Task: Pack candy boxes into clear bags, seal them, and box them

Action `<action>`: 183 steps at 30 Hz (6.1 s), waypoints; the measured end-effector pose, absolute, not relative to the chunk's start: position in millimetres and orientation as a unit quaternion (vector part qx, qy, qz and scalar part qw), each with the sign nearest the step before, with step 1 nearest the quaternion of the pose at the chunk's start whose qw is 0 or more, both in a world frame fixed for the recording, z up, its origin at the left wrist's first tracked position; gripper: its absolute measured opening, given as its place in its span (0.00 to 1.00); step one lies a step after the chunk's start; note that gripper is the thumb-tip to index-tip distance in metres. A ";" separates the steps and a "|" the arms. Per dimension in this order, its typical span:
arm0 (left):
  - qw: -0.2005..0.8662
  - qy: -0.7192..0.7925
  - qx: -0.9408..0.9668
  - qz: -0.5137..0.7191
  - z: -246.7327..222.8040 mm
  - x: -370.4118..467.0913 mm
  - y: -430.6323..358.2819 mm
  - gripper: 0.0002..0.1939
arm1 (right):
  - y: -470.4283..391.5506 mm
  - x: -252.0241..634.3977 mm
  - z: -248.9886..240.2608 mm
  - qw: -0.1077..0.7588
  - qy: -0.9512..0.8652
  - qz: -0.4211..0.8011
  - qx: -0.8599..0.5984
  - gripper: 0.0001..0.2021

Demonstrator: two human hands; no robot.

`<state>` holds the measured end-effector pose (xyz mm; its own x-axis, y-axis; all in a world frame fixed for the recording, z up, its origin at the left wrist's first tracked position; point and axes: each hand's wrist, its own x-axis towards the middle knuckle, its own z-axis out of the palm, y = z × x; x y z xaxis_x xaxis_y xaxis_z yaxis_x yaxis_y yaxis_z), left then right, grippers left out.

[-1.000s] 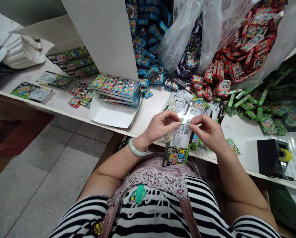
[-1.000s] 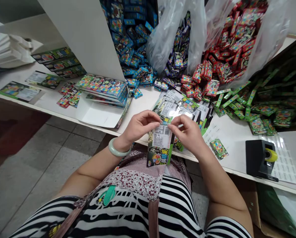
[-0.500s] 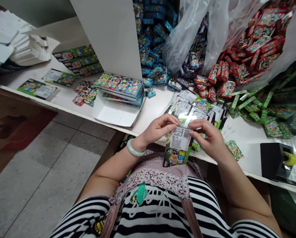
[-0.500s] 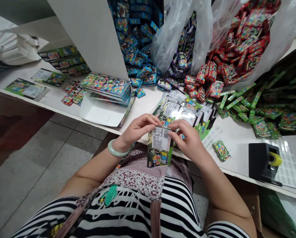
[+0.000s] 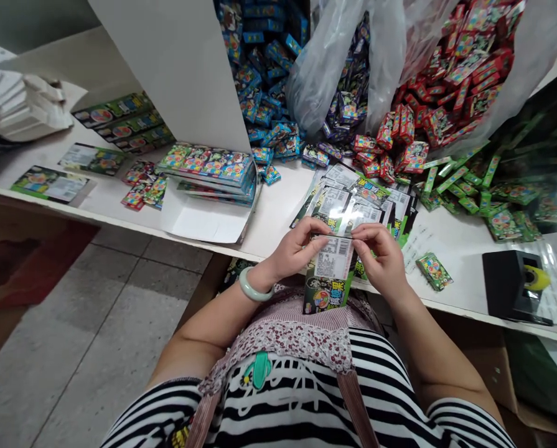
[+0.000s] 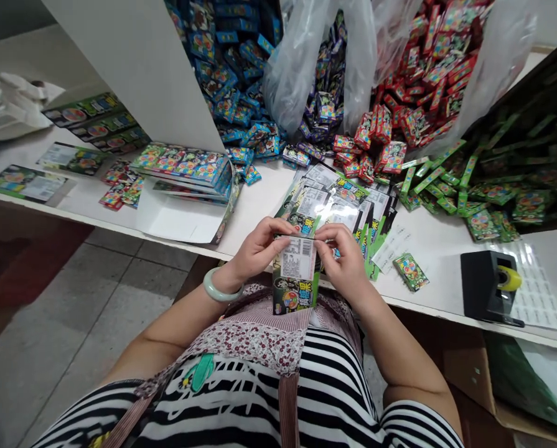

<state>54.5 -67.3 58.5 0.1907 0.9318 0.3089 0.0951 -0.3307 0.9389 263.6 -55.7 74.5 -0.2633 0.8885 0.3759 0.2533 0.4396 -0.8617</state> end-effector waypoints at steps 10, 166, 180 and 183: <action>0.440 0.414 0.621 0.499 62.2 49.8 -52.3 0.06 | -30.2 325.7 53.0 0.441 -0.632 0.427 -0.474 0.12; 0.182 0.422 0.843 0.280 20.6 32.8 -24.7 0.44 | 2.5 344.8 88.6 0.206 -0.898 0.228 -0.314 0.29; 0.217 0.367 0.863 0.273 28.9 28.4 -32.1 0.43 | 1.2 328.4 105.6 0.079 -0.939 0.174 -0.286 0.28; 0.233 0.377 0.855 0.270 30.9 30.5 -31.9 0.43 | 2.2 323.5 107.3 0.061 -0.940 0.160 -0.296 0.28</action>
